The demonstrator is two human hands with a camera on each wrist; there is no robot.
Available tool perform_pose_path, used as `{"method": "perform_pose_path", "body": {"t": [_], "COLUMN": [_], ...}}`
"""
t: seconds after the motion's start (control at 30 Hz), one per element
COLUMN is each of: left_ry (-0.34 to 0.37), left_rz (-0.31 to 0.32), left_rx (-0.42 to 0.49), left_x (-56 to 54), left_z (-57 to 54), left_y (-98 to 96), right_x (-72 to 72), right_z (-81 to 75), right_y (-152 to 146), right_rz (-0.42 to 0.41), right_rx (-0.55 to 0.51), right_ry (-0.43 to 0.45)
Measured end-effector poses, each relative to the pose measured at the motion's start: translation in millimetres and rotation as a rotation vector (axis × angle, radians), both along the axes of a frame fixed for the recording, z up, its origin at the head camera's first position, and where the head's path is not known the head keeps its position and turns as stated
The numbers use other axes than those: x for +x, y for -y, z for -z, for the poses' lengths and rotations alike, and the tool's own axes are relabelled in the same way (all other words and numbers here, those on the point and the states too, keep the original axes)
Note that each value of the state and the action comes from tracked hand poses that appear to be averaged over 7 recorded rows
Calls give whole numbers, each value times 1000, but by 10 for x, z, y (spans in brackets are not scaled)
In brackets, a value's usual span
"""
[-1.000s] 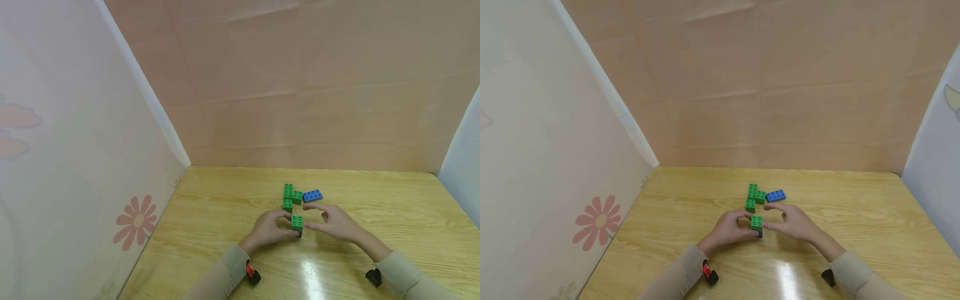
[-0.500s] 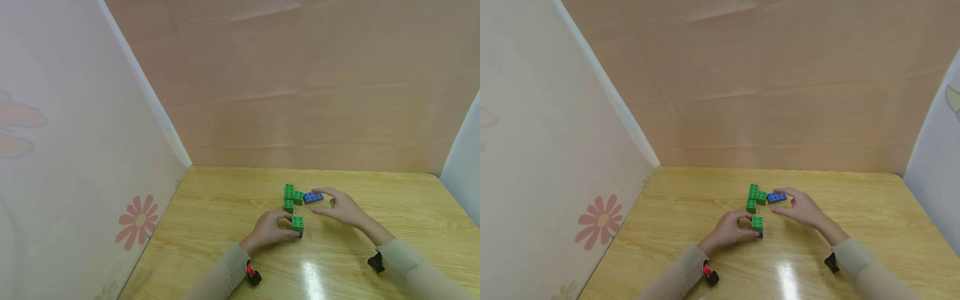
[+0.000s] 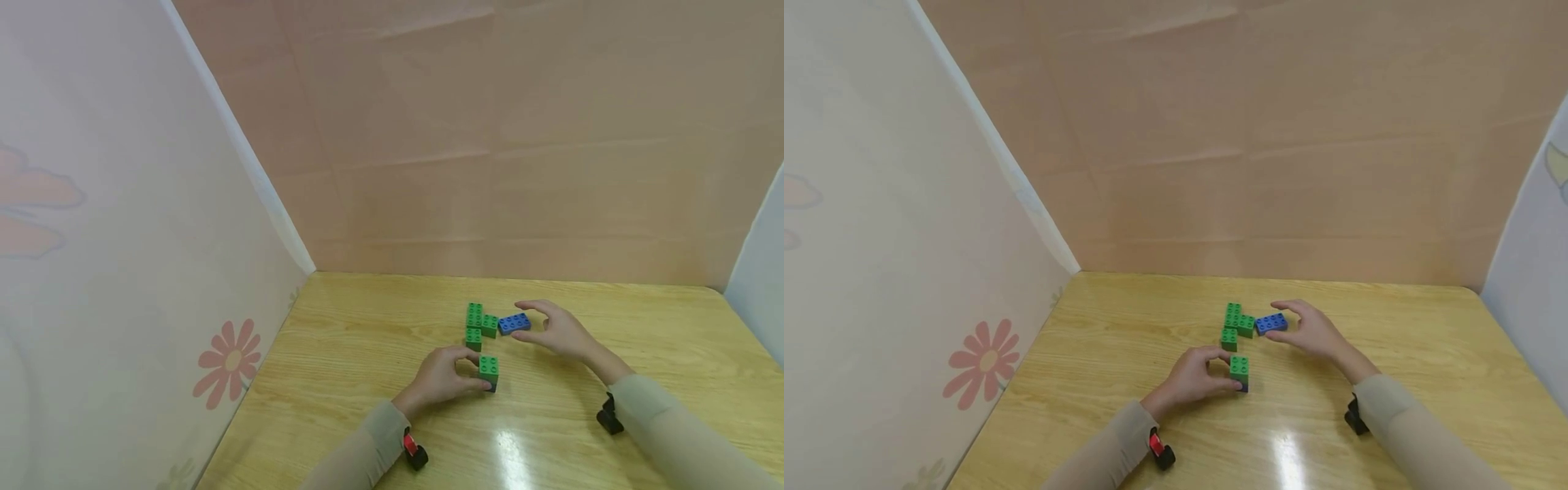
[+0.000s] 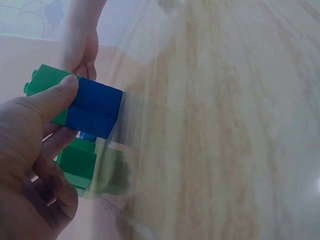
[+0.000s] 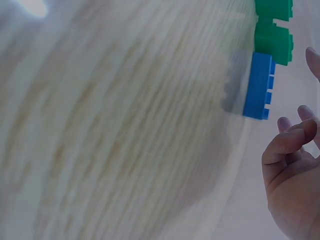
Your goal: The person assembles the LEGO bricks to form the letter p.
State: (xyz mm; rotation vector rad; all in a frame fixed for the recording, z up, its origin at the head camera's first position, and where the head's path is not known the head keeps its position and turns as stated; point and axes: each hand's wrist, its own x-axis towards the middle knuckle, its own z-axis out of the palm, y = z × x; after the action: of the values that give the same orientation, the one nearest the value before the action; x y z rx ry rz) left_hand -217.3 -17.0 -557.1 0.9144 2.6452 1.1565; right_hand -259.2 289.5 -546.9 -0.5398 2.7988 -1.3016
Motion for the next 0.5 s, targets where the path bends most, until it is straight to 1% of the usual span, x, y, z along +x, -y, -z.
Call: {"method": "perform_pose_path", "body": {"t": [0.1,0.3,0.5], "left_ry": [-12,-10,-7], "left_rz": [2,-1,-4], "left_rx": [-2,3,6], "left_x": [-1,-6,-8], "left_z": [9,21,33], "left_y": [-7,-16,-21], "right_x": [-65,-161,-248], "right_z": [48,148,227], "right_y": [-21,-58,-63], "right_rz": [6,-14,-33], "right_rx": [15,46,35], "right_ry": [34,43,79]}}
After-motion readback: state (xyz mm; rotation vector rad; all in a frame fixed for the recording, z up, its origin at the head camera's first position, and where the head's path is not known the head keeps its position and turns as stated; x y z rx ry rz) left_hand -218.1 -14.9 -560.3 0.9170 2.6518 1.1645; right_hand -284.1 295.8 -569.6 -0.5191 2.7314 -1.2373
